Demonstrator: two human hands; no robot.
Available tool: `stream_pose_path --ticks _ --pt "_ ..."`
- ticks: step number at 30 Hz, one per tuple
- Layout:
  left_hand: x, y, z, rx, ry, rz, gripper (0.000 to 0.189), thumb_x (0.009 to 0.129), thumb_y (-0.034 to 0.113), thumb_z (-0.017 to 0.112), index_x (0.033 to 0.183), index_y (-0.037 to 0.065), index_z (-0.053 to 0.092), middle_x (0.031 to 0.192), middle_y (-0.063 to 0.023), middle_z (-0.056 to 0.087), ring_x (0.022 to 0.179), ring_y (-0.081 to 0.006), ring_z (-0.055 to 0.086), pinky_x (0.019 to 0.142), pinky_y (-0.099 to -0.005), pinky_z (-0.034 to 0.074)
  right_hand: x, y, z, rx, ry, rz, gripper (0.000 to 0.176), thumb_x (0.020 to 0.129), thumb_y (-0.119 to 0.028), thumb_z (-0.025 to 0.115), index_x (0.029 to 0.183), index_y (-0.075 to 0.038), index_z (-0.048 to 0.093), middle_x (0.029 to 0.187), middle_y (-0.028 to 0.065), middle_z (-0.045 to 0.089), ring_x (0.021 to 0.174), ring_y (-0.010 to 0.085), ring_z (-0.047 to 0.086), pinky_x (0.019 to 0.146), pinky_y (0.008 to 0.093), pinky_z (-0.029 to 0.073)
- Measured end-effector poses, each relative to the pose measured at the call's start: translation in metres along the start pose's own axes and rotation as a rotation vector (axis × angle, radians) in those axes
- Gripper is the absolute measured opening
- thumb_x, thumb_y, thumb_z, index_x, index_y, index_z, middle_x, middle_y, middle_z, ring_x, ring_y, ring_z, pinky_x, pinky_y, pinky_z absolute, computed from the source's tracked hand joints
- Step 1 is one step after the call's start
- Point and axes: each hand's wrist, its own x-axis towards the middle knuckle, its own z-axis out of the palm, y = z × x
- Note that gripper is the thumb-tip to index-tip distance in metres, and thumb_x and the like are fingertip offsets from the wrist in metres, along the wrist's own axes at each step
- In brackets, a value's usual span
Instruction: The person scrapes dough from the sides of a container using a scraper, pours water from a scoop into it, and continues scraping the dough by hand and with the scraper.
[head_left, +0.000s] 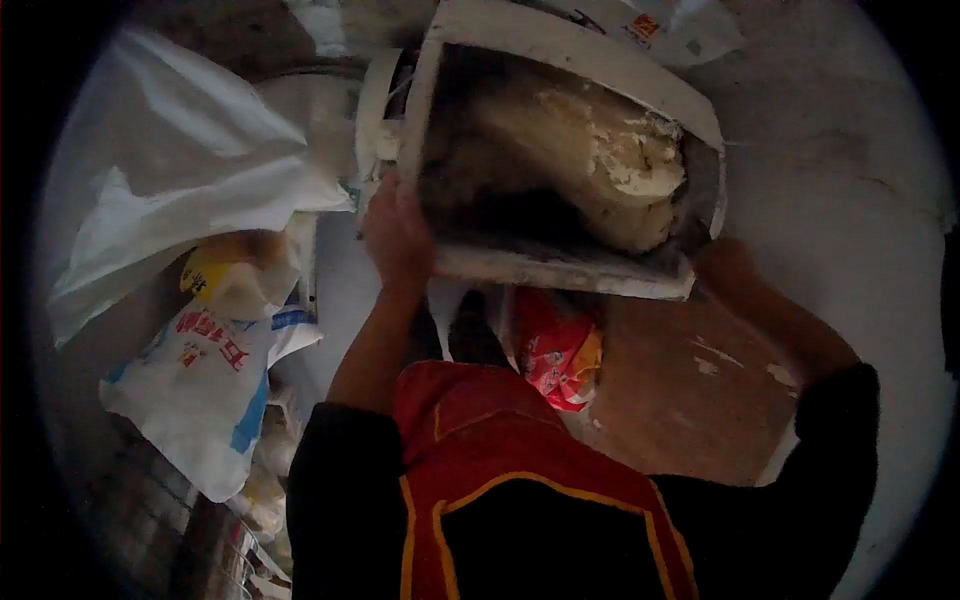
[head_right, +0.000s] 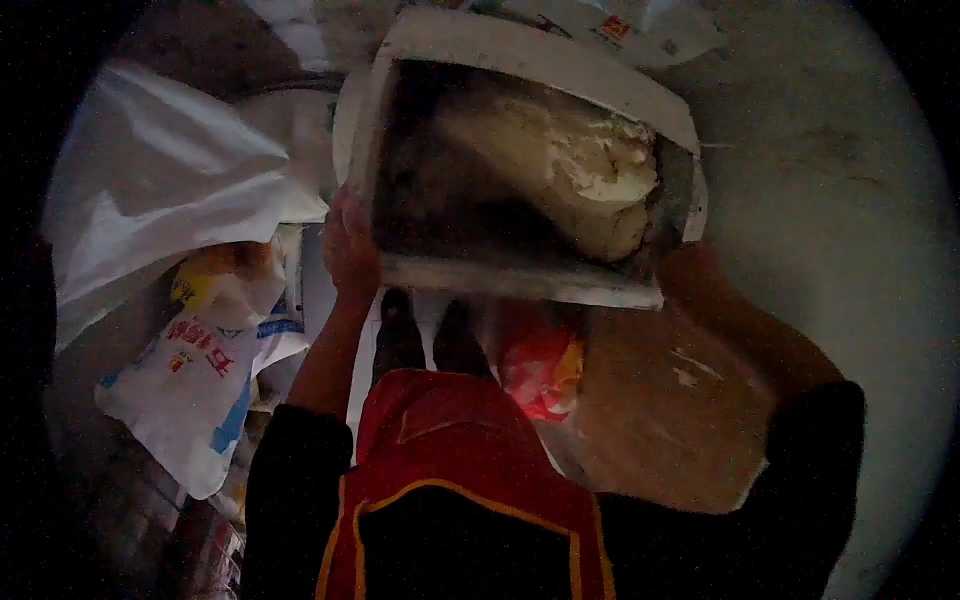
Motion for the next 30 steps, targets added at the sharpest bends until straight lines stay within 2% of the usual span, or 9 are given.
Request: stream_pose_path --ticks 2,4,6,13,15,18,21,26,30 --pt "0.000 0.011 -0.003 -0.045 -0.040 -0.106 0.041 0.090 0.028 0.035 0.114 -0.001 0.049 0.107 -0.0226 0.054 0.098 -0.0378 0.050 0.085 -0.0442 0.037 0.047 0.001 0.052 0.042 0.522 -0.175 0.012 0.071 -0.010 0.056 0.079 -0.008 0.065 0.076 0.0113 0.061 0.066 0.0249 0.061 0.059 0.0412 0.048" --pt "-0.002 0.012 -0.001 -0.053 -0.048 -0.097 0.041 0.090 0.028 0.035 0.114 -0.001 0.050 0.107 -0.0221 0.054 0.099 -0.0372 0.050 0.086 -0.0436 0.037 0.072 -0.001 0.054 0.049 0.635 -0.159 0.009 0.071 -0.010 0.057 0.074 -0.007 0.065 0.072 0.0109 0.061 0.064 0.0255 0.061 0.055 0.0401 0.049" --pt "-0.003 0.006 0.005 -0.057 -0.054 -0.104 0.040 0.090 0.028 0.036 0.114 -0.001 0.050 0.107 -0.0221 0.054 0.100 -0.0369 0.049 0.086 -0.0432 0.036 0.081 -0.015 0.041 0.030 0.324 0.053 0.008 0.070 -0.010 0.057 0.071 -0.007 0.064 0.070 0.0108 0.061 0.063 0.0262 0.062 0.052 0.0391 0.048" --pt "-0.010 0.003 0.006 0.253 -0.004 0.291 0.040 0.090 0.026 0.035 0.115 -0.003 0.048 0.105 -0.0221 0.053 0.098 -0.0367 0.048 0.087 -0.0433 0.035 0.014 0.012 0.025 0.012 0.305 -0.037 0.006 0.066 -0.010 0.058 0.068 -0.007 0.063 0.064 0.0119 0.060 0.059 0.0287 0.061 0.052 0.0394 0.048" --pt "-0.013 0.025 0.009 0.077 -0.052 0.083 0.039 0.090 0.024 0.035 0.115 -0.003 0.048 0.105 -0.0217 0.053 0.097 -0.0369 0.049 0.086 -0.0433 0.036 0.042 0.016 0.068 -0.060 0.495 -0.169 0.006 0.065 -0.009 0.059 0.068 -0.007 0.063 0.064 0.0115 0.061 0.058 0.0281 0.060 0.050 0.0394 0.048" --pt "-0.005 0.024 0.008 0.001 -0.031 -0.001 0.037 0.089 0.022 0.037 0.115 -0.002 0.048 0.105 -0.0216 0.053 0.096 -0.0372 0.049 0.084 -0.0434 0.037 0.122 0.011 0.084 0.055 0.375 0.010 0.006 0.065 -0.008 0.058 0.069 -0.006 0.063 0.066 0.0109 0.061 0.061 0.0267 0.061 0.052 0.0390 0.048" --pt "-0.011 0.030 0.003 -0.004 -0.061 0.010 0.036 0.088 0.020 0.037 0.116 -0.001 0.047 0.105 -0.0214 0.053 0.095 -0.0373 0.049 0.082 -0.0434 0.039 0.075 -0.003 0.028 -0.023 -0.059 0.008 0.008 0.066 -0.006 0.057 0.071 -0.007 0.063 0.070 0.0110 0.061 0.065 0.0259 0.061 0.057 0.0387 0.048" --pt "-0.001 0.029 -0.004 0.095 -0.047 0.155 0.031 0.087 0.017 0.039 0.111 -0.001 0.049 0.107 -0.0198 0.053 0.094 -0.0368 0.050 0.081 -0.0432 0.040 0.001 0.011 0.019 -0.029 0.231 0.043 0.007 0.066 -0.008 0.058 0.071 -0.009 0.063 0.073 0.0113 0.062 0.070 0.0257 0.062 0.060 0.0387 0.048" --pt "-0.004 0.017 0.001 0.014 0.002 0.122 0.028 0.087 0.017 0.042 0.108 0.000 0.050 0.108 -0.0186 0.052 0.093 -0.0364 0.051 0.081 -0.0428 0.040 0.078 0.036 0.043 0.016 0.407 0.047 0.007 0.068 -0.011 0.058 0.071 -0.008 0.063 0.073 0.0112 0.062 0.070 0.0262 0.062 0.059 0.0396 0.048"
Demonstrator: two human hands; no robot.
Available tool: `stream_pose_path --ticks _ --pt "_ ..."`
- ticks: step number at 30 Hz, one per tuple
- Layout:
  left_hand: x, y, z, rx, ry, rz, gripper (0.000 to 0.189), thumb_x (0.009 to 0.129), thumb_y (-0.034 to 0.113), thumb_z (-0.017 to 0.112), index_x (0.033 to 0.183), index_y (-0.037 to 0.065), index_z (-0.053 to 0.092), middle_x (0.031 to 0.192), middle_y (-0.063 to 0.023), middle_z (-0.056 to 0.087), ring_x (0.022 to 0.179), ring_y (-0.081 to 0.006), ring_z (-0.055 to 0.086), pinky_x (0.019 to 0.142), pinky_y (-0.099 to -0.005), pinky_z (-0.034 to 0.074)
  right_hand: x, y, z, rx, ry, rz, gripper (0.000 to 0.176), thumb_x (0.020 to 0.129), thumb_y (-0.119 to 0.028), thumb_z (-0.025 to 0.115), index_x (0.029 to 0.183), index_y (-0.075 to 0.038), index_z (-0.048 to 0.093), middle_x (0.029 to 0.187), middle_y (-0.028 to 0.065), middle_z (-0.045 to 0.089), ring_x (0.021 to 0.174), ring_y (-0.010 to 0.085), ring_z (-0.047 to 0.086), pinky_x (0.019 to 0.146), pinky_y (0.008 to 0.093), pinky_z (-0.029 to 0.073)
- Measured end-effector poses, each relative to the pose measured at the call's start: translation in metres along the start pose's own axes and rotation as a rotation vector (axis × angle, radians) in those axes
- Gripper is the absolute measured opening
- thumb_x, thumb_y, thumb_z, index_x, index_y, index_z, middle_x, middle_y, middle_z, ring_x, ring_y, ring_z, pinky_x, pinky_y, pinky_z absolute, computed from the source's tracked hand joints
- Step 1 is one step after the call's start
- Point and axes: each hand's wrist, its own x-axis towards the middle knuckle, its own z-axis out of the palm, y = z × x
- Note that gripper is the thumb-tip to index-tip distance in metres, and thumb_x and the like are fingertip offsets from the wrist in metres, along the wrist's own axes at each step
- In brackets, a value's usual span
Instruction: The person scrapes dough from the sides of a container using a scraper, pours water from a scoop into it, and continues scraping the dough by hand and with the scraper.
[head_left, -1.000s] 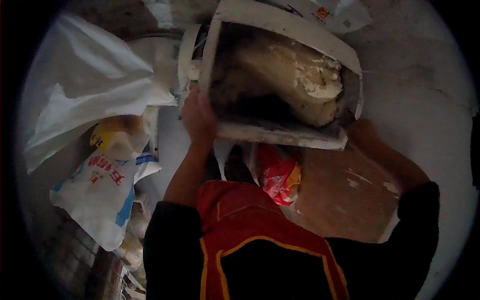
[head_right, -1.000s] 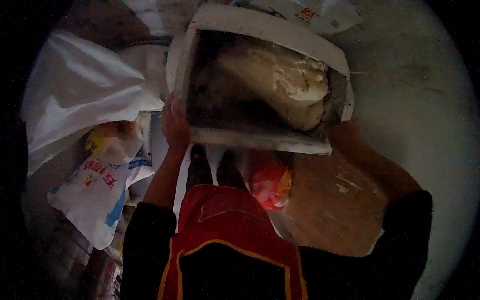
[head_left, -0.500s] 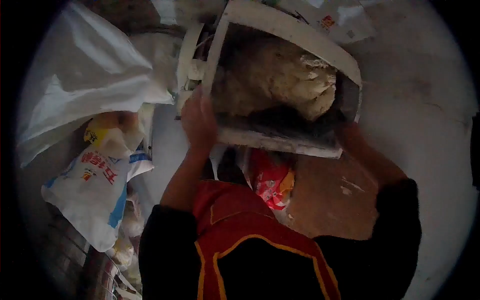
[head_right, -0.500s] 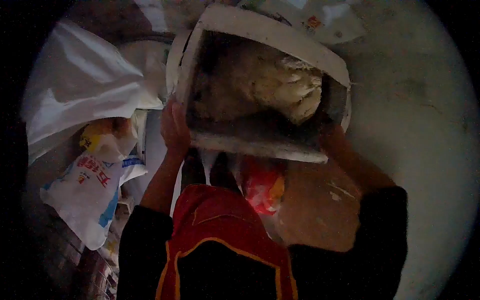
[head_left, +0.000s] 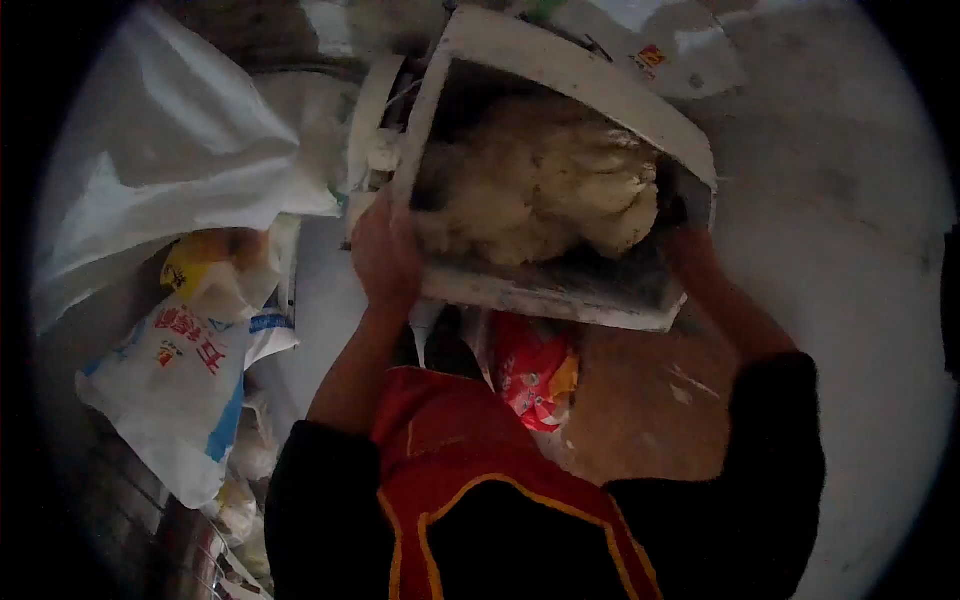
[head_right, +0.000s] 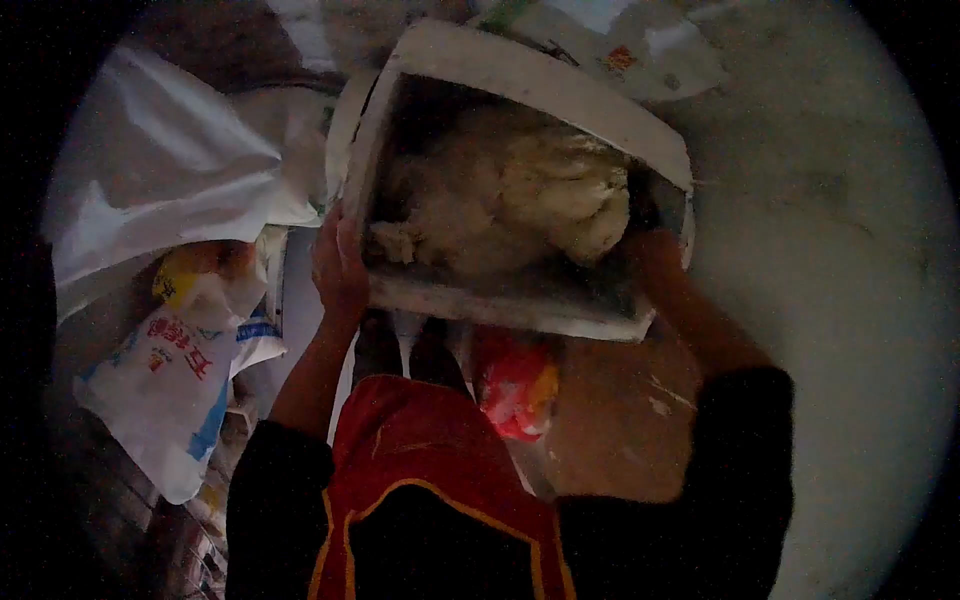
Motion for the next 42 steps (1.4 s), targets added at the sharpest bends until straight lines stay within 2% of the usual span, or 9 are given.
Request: stream_pose_path --ticks 5,9,12,18,22,27,32,38,42 --pt "-0.005 -0.007 -0.007 0.005 -0.037 0.037 0.032 0.089 0.020 0.041 0.112 0.000 0.049 0.106 -0.0194 0.054 0.094 -0.0355 0.050 0.081 -0.0427 0.039 0.020 -0.004 -0.006 0.324 -0.137 0.298 0.014 0.074 -0.019 0.058 0.078 -0.006 0.063 0.069 0.0089 0.061 0.066 0.0251 0.061 0.056 0.0401 0.049" --pt "0.001 -0.005 -0.006 -0.074 -0.031 -0.080 0.033 0.089 0.020 0.040 0.113 -0.001 0.049 0.105 -0.0197 0.054 0.095 -0.0359 0.050 0.083 -0.0430 0.037 -0.039 -0.021 -0.066 -0.063 -0.268 0.040 0.010 0.067 -0.013 0.057 0.074 -0.009 0.063 0.075 0.0131 0.062 0.070 0.0267 0.061 0.060 0.0398 0.049" --pt "-0.001 -0.006 -0.001 -0.007 0.027 0.023 0.033 0.089 0.021 0.039 0.112 -0.002 0.049 0.106 -0.0196 0.054 0.095 -0.0366 0.049 0.084 -0.0434 0.036 -0.019 0.017 0.010 -0.011 0.249 -0.183 0.011 0.067 -0.014 0.058 0.075 -0.008 0.063 0.076 0.0133 0.062 0.068 0.0264 0.061 0.059 0.0369 0.049" --pt "-0.003 -0.004 -0.004 -0.035 -0.049 -0.036 0.034 0.088 0.020 0.040 0.111 -0.004 0.049 0.106 -0.0201 0.053 0.095 -0.0375 0.049 0.084 -0.0441 0.037 0.004 -0.012 -0.058 -0.043 -0.389 0.074 0.016 0.067 -0.013 0.060 0.081 -0.007 0.063 0.074 0.0103 0.061 0.070 0.0251 0.062 0.058 0.0355 0.049" --pt "0.000 -0.005 0.001 0.001 -0.030 -0.029 0.035 0.088 0.021 0.039 0.111 -0.004 0.049 0.106 -0.0205 0.054 0.096 -0.0377 0.049 0.086 -0.0439 0.036 -0.051 -0.032 -0.095 0.063 -0.339 -0.048 0.016 0.068 -0.013 0.059 0.083 -0.006 0.062 0.073 0.0112 0.060 0.071 0.0257 0.062 0.059 0.0377 0.050" --pt "-0.005 -0.003 0.004 -0.048 -0.081 -0.200 0.036 0.088 0.022 0.039 0.112 -0.002 0.050 0.105 -0.0212 0.054 0.098 -0.0376 0.049 0.086 -0.0440 0.036 -0.024 -0.046 0.036 -0.135 -0.379 -0.450 0.019 0.075 -0.014 0.051 0.092 -0.008 0.060 0.077 0.0112 0.060 0.075 0.0269 0.061 0.063 0.0404 0.049" --pt "0.000 -0.003 0.001 -0.038 -0.034 -0.073 0.036 0.088 0.022 0.039 0.112 -0.002 0.050 0.104 -0.0220 0.054 0.096 -0.0378 0.049 0.085 -0.0435 0.037 0.044 -0.078 0.160 0.290 -0.039 -0.073 0.023 0.078 -0.016 0.047 0.096 -0.009 0.059 0.090 0.0127 0.060 0.082 0.0285 0.060 0.066 0.0402 0.049" --pt "0.000 -0.005 -0.005 -0.043 -0.047 -0.083 0.037 0.088 0.023 0.039 0.114 -0.002 0.049 0.105 -0.0220 0.053 0.095 -0.0375 0.049 0.084 -0.0432 0.038 0.002 -0.059 -0.070 0.163 -0.332 -0.227 0.027 0.078 -0.013 0.050 0.103 -0.007 0.057 0.097 0.0130 0.060 0.085 0.0289 0.060 0.068 0.0377 0.051" --pt "0.002 -0.007 -0.005 -0.080 -0.063 -0.125 0.037 0.089 0.023 0.037 0.114 -0.002 0.049 0.104 -0.0227 0.053 0.096 -0.0369 0.049 0.085 -0.0426 0.037 -0.007 -0.055 -0.059 0.066 -0.178 -0.334 0.031 0.078 -0.012 0.050 0.108 -0.011 0.056 0.097 0.0121 0.060 0.084 0.0275 0.060 0.070 0.0399 0.050"
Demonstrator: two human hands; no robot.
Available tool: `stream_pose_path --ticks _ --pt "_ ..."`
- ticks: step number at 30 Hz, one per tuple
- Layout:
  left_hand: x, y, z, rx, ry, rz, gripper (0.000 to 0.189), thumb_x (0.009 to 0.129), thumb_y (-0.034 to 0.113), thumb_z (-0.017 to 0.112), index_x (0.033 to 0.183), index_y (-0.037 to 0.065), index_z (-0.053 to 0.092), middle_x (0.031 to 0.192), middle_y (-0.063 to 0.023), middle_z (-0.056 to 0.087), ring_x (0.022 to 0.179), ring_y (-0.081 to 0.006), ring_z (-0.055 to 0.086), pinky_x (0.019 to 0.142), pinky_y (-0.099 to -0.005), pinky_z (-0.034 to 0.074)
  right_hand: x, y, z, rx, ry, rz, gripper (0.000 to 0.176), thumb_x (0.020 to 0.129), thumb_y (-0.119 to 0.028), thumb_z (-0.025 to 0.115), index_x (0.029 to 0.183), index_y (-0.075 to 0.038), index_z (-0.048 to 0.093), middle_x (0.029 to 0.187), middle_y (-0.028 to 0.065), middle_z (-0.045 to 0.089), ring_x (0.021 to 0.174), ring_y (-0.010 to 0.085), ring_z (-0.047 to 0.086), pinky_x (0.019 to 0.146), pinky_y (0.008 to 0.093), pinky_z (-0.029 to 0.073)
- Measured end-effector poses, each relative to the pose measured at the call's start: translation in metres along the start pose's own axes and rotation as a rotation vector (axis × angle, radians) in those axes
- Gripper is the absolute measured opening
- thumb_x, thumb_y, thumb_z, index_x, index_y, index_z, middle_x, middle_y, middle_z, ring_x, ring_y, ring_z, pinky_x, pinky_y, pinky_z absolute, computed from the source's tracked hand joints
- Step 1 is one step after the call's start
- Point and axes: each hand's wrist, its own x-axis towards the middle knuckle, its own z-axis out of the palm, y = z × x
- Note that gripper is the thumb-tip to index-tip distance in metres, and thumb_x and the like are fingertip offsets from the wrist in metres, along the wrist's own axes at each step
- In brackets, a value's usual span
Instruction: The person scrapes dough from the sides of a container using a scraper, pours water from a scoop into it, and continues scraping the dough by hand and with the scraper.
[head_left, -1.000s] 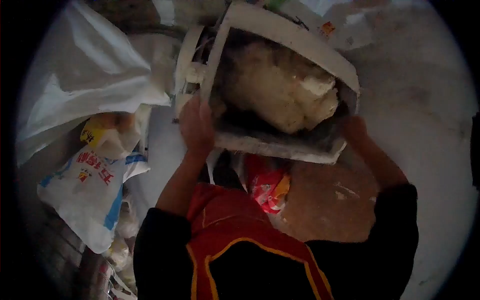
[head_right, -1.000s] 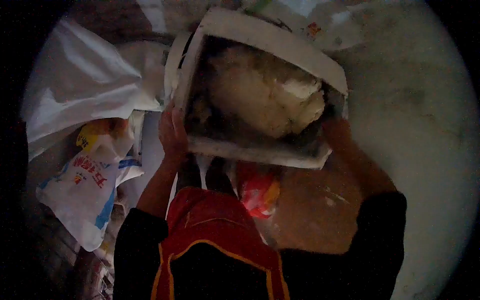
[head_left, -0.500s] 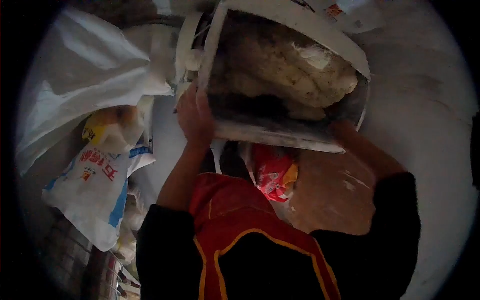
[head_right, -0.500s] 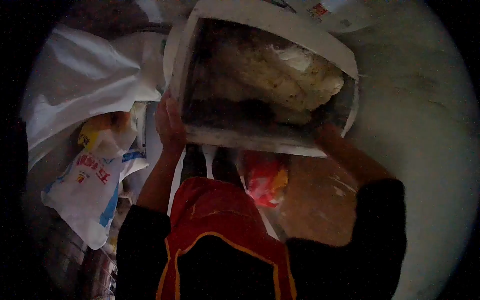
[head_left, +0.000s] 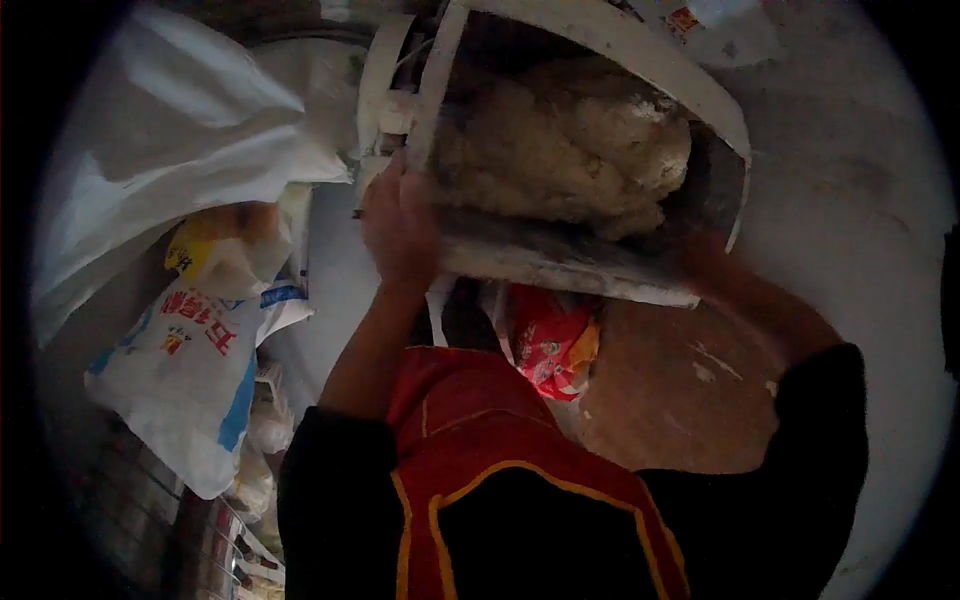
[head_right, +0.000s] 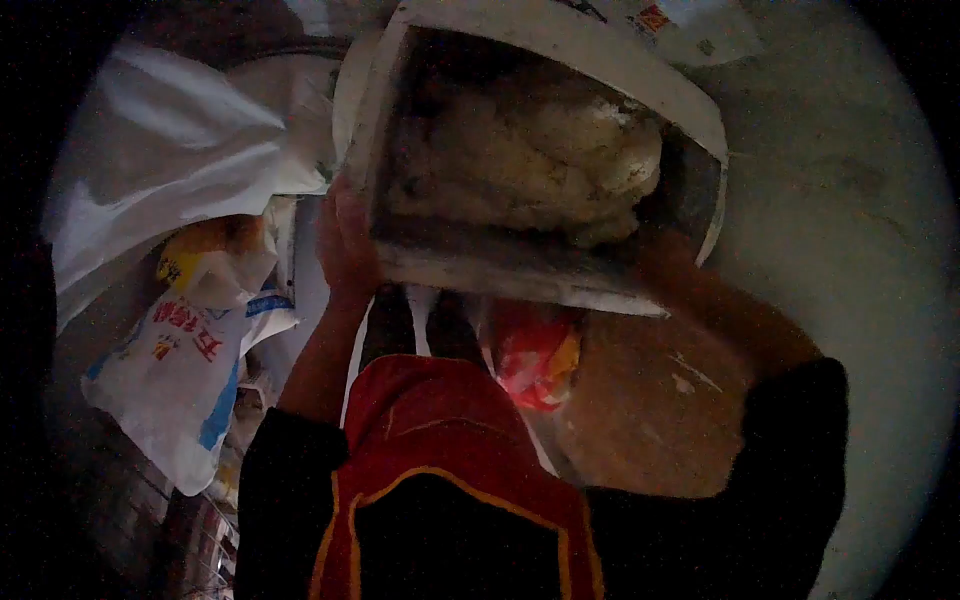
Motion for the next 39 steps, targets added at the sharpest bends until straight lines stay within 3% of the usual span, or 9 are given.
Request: stream_pose_path --ticks 4,8,14,18,21,23,27,30,39 --pt "-0.001 -0.005 0.000 0.100 -0.034 0.025 0.038 0.089 0.024 0.035 0.115 -0.001 0.049 0.105 -0.0216 0.053 0.098 -0.0365 0.048 0.087 -0.0422 0.036 0.066 -0.010 0.047 0.024 -0.237 0.166 0.032 0.076 -0.014 0.053 0.108 -0.013 0.056 0.100 0.0124 0.059 0.087 0.0279 0.059 0.076 0.0417 0.047" --pt "0.003 0.002 -0.001 -0.010 0.007 -0.010 0.038 0.089 0.023 0.036 0.114 -0.002 0.048 0.105 -0.0215 0.053 0.098 -0.0366 0.049 0.087 -0.0428 0.035 0.069 0.016 0.159 0.125 0.112 0.044 0.027 0.078 -0.017 0.049 0.103 -0.013 0.058 0.104 0.0150 0.057 0.093 0.0311 0.056 0.078 0.0405 0.045" --pt "0.003 -0.002 -0.004 -0.035 0.007 -0.037 0.037 0.089 0.024 0.036 0.114 -0.002 0.048 0.105 -0.0214 0.053 0.098 -0.0373 0.049 0.088 -0.0440 0.035 -0.021 -0.010 0.009 0.110 -0.123 0.196 0.024 0.079 -0.014 0.047 0.101 -0.009 0.058 0.092 0.0162 0.060 0.085 0.0316 0.059 0.070 0.0424 0.048" --pt "0.000 -0.002 -0.002 -0.010 0.028 -0.016 0.037 0.090 0.024 0.035 0.112 -0.002 0.049 0.104 -0.0206 0.054 0.097 -0.0377 0.049 0.087 -0.0450 0.034 -0.016 0.000 0.088 -0.073 0.257 0.038 0.018 0.069 -0.012 0.060 0.085 -0.005 0.063 0.075 0.0110 0.061 0.073 0.0280 0.062 0.059 0.0380 0.050" --pt "0.004 -0.006 0.000 0.030 0.045 0.021 0.036 0.090 0.025 0.035 0.110 -0.002 0.050 0.103 -0.0200 0.054 0.096 -0.0381 0.049 0.087 -0.0454 0.034 0.046 -0.020 0.057 -0.033 -0.363 0.301 0.019 0.077 -0.014 0.051 0.091 -0.011 0.063 0.083 0.0114 0.062 0.078 0.0271 0.061 0.066 0.0413 0.049" --pt "-0.005 -0.001 -0.003 0.026 0.022 0.013 0.035 0.090 0.024 0.036 0.109 -0.001 0.050 0.102 -0.0196 0.055 0.095 -0.0380 0.049 0.086 -0.0455 0.035 0.036 0.012 0.092 0.144 -0.035 0.332 0.017 0.075 -0.013 0.052 0.086 -0.011 0.064 0.079 0.0095 0.062 0.077 0.0251 0.062 0.065 0.0409 0.048" --pt "0.002 -0.003 -0.003 0.005 0.076 0.073 0.032 0.089 0.022 0.039 0.110 0.000 0.050 0.103 -0.0185 0.055 0.092 -0.0365 0.051 0.083 -0.0452 0.038 -0.027 0.002 -0.023 -0.028 -0.279 0.242 0.015 0.071 -0.013 0.054 0.081 -0.010 0.065 0.073 0.0090 0.062 0.073 0.0239 0.062 0.062 0.0396 0.048" --pt "-0.003 -0.003 0.002 0.064 0.110 0.102 0.029 0.089 0.020 0.041 0.108 0.000 0.050 0.102 -0.0172 0.055 0.090 -0.0354 0.052 0.081 -0.0444 0.039 -0.062 0.022 -0.024 -0.154 0.052 0.180 0.012 0.067 -0.014 0.059 0.074 -0.007 0.066 0.071 0.0100 0.062 0.065 0.0259 0.062 0.054 0.0382 0.048" --pt "-0.002 0.003 0.001 0.096 0.089 0.184 0.023 0.089 0.017 0.042 0.101 0.000 0.051 0.104 -0.0172 0.055 0.092 -0.0353 0.052 0.081 -0.0453 0.039 0.025 0.017 0.053 -0.151 -0.198 0.245 0.011 0.071 -0.012 0.054 0.071 -0.006 0.063 0.070 0.0112 0.062 0.068 0.0287 0.062 0.060 0.0383 0.049"
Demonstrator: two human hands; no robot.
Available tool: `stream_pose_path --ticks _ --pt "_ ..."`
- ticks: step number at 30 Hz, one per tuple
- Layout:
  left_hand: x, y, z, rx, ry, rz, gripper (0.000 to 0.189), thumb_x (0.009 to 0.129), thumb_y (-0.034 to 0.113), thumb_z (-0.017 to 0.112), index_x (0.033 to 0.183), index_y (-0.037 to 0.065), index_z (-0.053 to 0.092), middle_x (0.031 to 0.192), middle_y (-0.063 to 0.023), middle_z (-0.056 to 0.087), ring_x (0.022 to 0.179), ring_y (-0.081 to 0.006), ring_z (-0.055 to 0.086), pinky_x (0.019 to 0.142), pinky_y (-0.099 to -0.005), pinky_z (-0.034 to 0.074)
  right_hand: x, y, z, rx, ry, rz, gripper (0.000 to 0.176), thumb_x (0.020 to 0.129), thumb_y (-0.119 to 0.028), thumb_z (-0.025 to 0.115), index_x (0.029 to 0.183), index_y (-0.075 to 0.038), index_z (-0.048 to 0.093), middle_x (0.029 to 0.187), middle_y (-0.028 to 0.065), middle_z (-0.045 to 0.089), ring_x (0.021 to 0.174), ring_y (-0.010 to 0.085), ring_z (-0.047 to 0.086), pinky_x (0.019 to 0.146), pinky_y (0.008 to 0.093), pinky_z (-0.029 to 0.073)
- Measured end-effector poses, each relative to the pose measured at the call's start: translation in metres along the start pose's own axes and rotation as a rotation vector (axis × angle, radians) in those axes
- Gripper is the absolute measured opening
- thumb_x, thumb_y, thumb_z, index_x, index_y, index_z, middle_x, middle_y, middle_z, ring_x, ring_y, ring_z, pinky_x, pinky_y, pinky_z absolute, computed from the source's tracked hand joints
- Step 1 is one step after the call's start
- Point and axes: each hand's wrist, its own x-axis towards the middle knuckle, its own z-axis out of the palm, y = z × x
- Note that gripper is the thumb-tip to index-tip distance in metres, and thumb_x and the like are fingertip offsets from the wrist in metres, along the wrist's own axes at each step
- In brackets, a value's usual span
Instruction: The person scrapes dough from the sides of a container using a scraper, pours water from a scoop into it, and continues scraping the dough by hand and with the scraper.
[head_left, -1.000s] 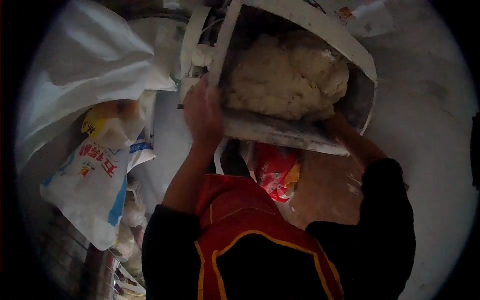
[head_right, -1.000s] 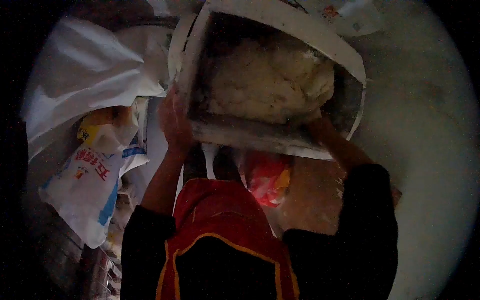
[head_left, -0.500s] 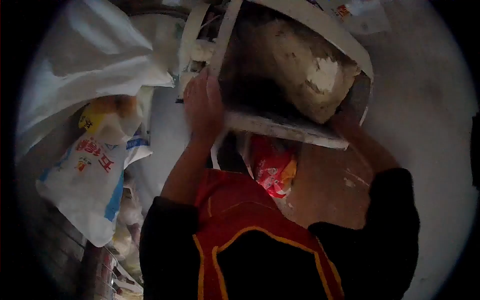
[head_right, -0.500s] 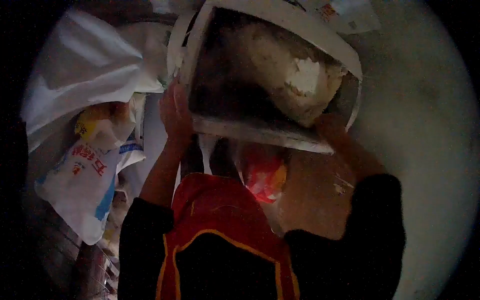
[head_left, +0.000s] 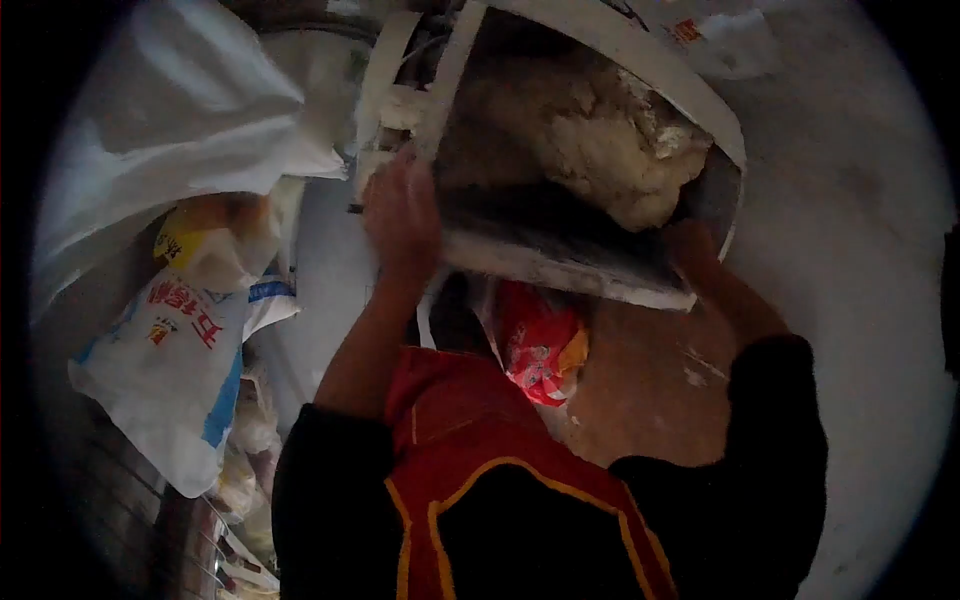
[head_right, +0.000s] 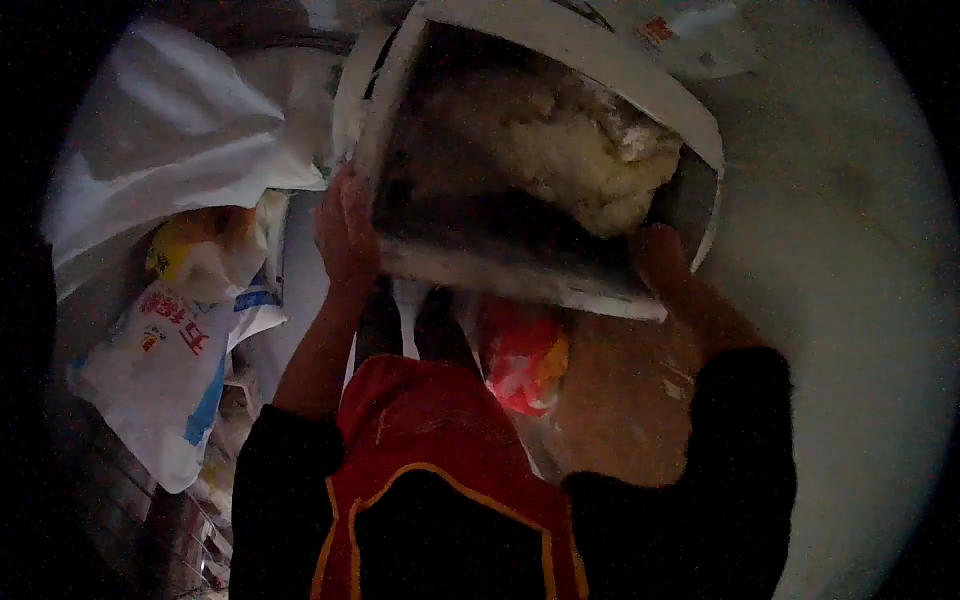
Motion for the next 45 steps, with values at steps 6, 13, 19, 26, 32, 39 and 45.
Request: stream_pose_path --ticks 6,13,19,26,32,39,45 --pt "0.003 0.000 -0.001 -0.113 -0.032 -0.152 0.032 0.089 0.022 0.039 0.107 -0.001 0.050 0.102 -0.0200 0.055 0.091 -0.0372 0.051 0.083 -0.0453 0.037 -0.033 0.032 -0.024 -0.031 0.060 -0.079 0.014 0.073 -0.015 0.053 0.075 -0.007 0.064 0.071 0.0118 0.060 0.070 0.0280 0.062 0.061 0.0385 0.050" --pt "0.004 0.003 -0.003 -0.178 -0.043 -0.209 0.034 0.090 0.025 0.035 0.106 -0.001 0.052 0.097 -0.0201 0.056 0.092 -0.0373 0.050 0.082 -0.0435 0.038 -0.042 0.006 -0.018 0.016 -0.012 -0.268 0.015 0.075 -0.016 0.052 0.078 -0.008 0.064 0.076 0.0118 0.061 0.071 0.0271 0.062 0.063 0.0404 0.049" --pt "0.006 0.006 -0.003 -0.069 -0.029 -0.102 0.032 0.089 0.023 0.037 0.105 0.000 0.052 0.100 -0.0184 0.055 0.092 -0.0359 0.050 0.083 -0.0433 0.037 0.020 -0.027 0.007 0.228 -0.118 -0.031 0.015 0.074 -0.015 0.053 0.080 -0.009 0.066 0.082 0.0129 0.063 0.078 0.0262 0.061 0.062 0.0428 0.048" --pt "0.003 0.006 0.000 -0.145 -0.042 -0.220 0.029 0.089 0.018 0.038 0.107 -0.001 0.052 0.103 -0.0192 0.054 0.093 -0.0365 0.050 0.085 -0.0428 0.037 -0.061 0.011 -0.049 0.364 0.044 -0.081 0.015 0.072 -0.013 0.054 0.079 -0.006 0.065 0.080 0.0158 0.062 0.072 0.0298 0.061 0.062 0.0448 0.047" --pt "0.001 0.001 0.003 -0.061 -0.078 -0.138 0.028 0.089 0.018 0.039 0.106 0.000 0.052 0.102 -0.0185 0.054 0.093 -0.0360 0.050 0.082 -0.0443 0.038 0.023 -0.012 0.072 0.059 -0.005 -0.123 0.011 0.071 -0.012 0.056 0.078 -0.011 0.065 0.075 0.0088 0.062 0.068 0.0254 0.061 0.058 0.0408 0.048" --pt "0.002 0.012 0.005 -0.084 -0.073 -0.120 0.027 0.089 0.018 0.039 0.106 0.000 0.050 0.107 -0.0182 0.053 0.095 -0.0377 0.049 0.083 -0.0459 0.037 -0.063 0.009 0.023 0.096 0.243 0.047 0.010 0.072 -0.014 0.056 0.075 -0.010 0.065 0.076 0.0081 0.062 0.075 0.0245 0.061 0.060 0.0402 0.048" --pt "0.003 0.003 0.001 -0.096 -0.062 -0.195 0.031 0.090 0.021 0.037 0.108 0.000 0.051 0.108 -0.0184 0.054 0.097 -0.0349 0.050 0.084 -0.0447 0.037 -0.090 0.007 -0.030 0.189 0.067 0.047 0.010 0.071 -0.014 0.056 0.074 -0.010 0.064 0.075 0.0111 0.062 0.075 0.0275 0.061 0.061 0.0404 0.048"
